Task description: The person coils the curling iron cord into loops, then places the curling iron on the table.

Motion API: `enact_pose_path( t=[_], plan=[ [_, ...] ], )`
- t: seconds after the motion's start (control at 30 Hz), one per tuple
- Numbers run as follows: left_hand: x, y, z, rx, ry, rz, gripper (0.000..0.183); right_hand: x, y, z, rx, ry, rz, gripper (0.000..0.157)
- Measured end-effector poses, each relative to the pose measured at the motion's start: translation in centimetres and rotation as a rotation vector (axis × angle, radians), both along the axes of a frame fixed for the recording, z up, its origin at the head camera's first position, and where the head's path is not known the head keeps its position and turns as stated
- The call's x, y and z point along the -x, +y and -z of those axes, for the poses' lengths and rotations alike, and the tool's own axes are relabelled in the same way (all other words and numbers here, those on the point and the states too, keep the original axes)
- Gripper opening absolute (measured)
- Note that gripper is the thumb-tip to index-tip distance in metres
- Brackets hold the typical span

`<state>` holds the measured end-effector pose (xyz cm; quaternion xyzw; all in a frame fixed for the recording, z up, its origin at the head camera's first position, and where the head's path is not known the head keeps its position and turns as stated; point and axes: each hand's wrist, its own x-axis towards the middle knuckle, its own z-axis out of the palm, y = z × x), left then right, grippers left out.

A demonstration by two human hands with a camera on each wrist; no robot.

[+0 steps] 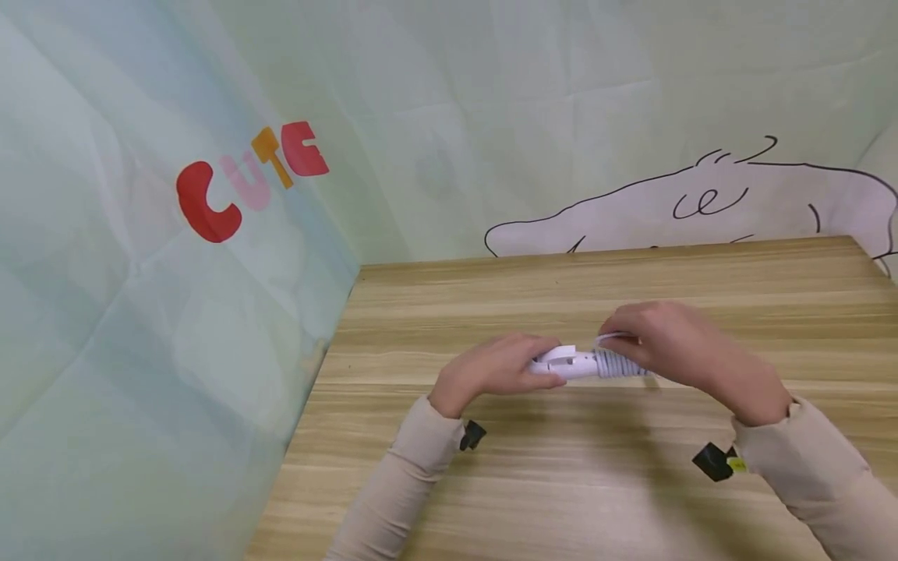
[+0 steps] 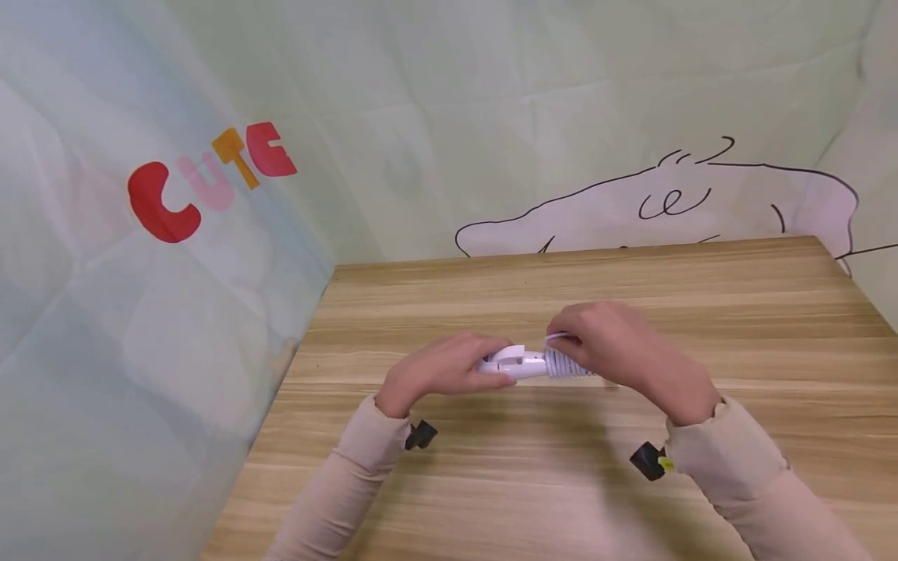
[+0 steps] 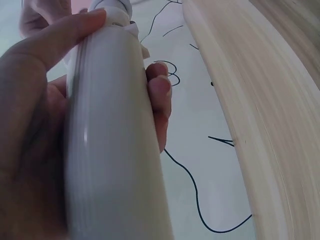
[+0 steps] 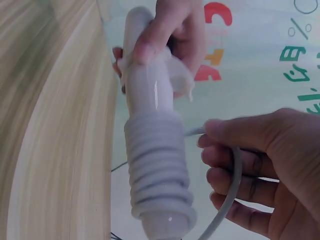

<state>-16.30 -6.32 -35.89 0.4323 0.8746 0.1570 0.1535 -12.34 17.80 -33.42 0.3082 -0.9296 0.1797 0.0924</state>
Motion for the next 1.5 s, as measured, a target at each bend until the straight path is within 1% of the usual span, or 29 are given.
enact_pose_path(
  t=[0.1, 0.2, 0.3, 0.47, 0.6, 0.67, 0.77, 0.87, 0.93, 1.0, 1.03, 1.1, 1.2, 1.3, 1.37, 1.43, 1.5],
  plan=[
    [0.2, -0.2, 0.0, -0.019, -0.002, -0.013, 0.03, -0.7, -0.4, 0.1, 0.025, -0.04, 0.002, 0.011],
    [0.3, -0.4, 0.0, -0.044, -0.006, -0.03, 0.031, -1.3, -0.8, 0.2, 0.073, -0.077, 0.006, 0.013],
    [0.4, -0.6, 0.0, -0.062, 0.008, -0.051, 0.032, -1.8, -0.9, 0.3, 0.101, -0.111, 0.031, 0.012],
    [0.5, -0.8, 0.0, -0.073, 0.07, -0.069, 0.03, -2.3, -1.1, 0.3, 0.073, -0.135, 0.082, 0.012],
    [0.5, -0.8, -0.2, -0.085, 0.089, -0.078, 0.03, -2.5, -1.2, 0.2, 0.05, -0.139, 0.108, 0.011],
    [0.5, -0.7, -0.3, -0.091, 0.082, -0.091, 0.031, -2.7, -1.2, 0.3, 0.06, -0.177, 0.111, 0.01],
    [0.6, -0.8, -0.5, -0.098, 0.08, -0.102, 0.034, -2.8, -1.1, 0.7, 0.12, -0.276, 0.089, 0.01],
    [0.8, -0.9, -0.8, -0.124, 0.076, -0.111, 0.034, -2.7, -0.7, 1.6, 0.222, -0.407, 0.002, 0.01],
    [0.9, -1.1, -0.9, -0.139, 0.077, -0.117, 0.034, -2.6, -0.4, 2.4, 0.288, -0.492, -0.051, 0.013],
    [1.0, -1.3, -1.0, -0.155, 0.071, -0.122, 0.033, -2.4, 0.0, 3.4, 0.352, -0.561, -0.097, 0.017],
    [1.0, -1.4, -1.1, -0.159, 0.071, -0.121, 0.033, -2.3, 0.2, 3.8, 0.377, -0.588, -0.108, 0.019],
    [1.0, -1.5, -1.3, -0.165, 0.065, -0.119, 0.034, -2.0, 0.5, 4.6, 0.41, -0.594, -0.129, 0.021],
    [0.9, -1.5, -1.5, -0.175, 0.053, -0.112, 0.035, -1.6, 0.8, 5.6, 0.427, -0.575, -0.129, 0.022],
    [0.7, -1.5, -1.7, -0.187, 0.044, -0.102, 0.034, -1.0, 1.2, 6.4, 0.418, -0.518, -0.077, 0.021],
    [0.6, -1.5, -1.8, -0.198, 0.038, -0.091, 0.034, -0.6, 1.4, 6.9, 0.435, -0.468, -0.057, 0.018],
    [0.4, -1.4, -1.9, -0.21, 0.033, -0.075, 0.033, 0.0, 1.6, 7.3, 0.48, -0.425, -0.066, 0.015],
    [0.3, -1.4, -2.0, -0.223, 0.023, -0.06, 0.032, 0.4, 1.8, 7.6, 0.527, -0.382, -0.095, 0.014]
  ],
)
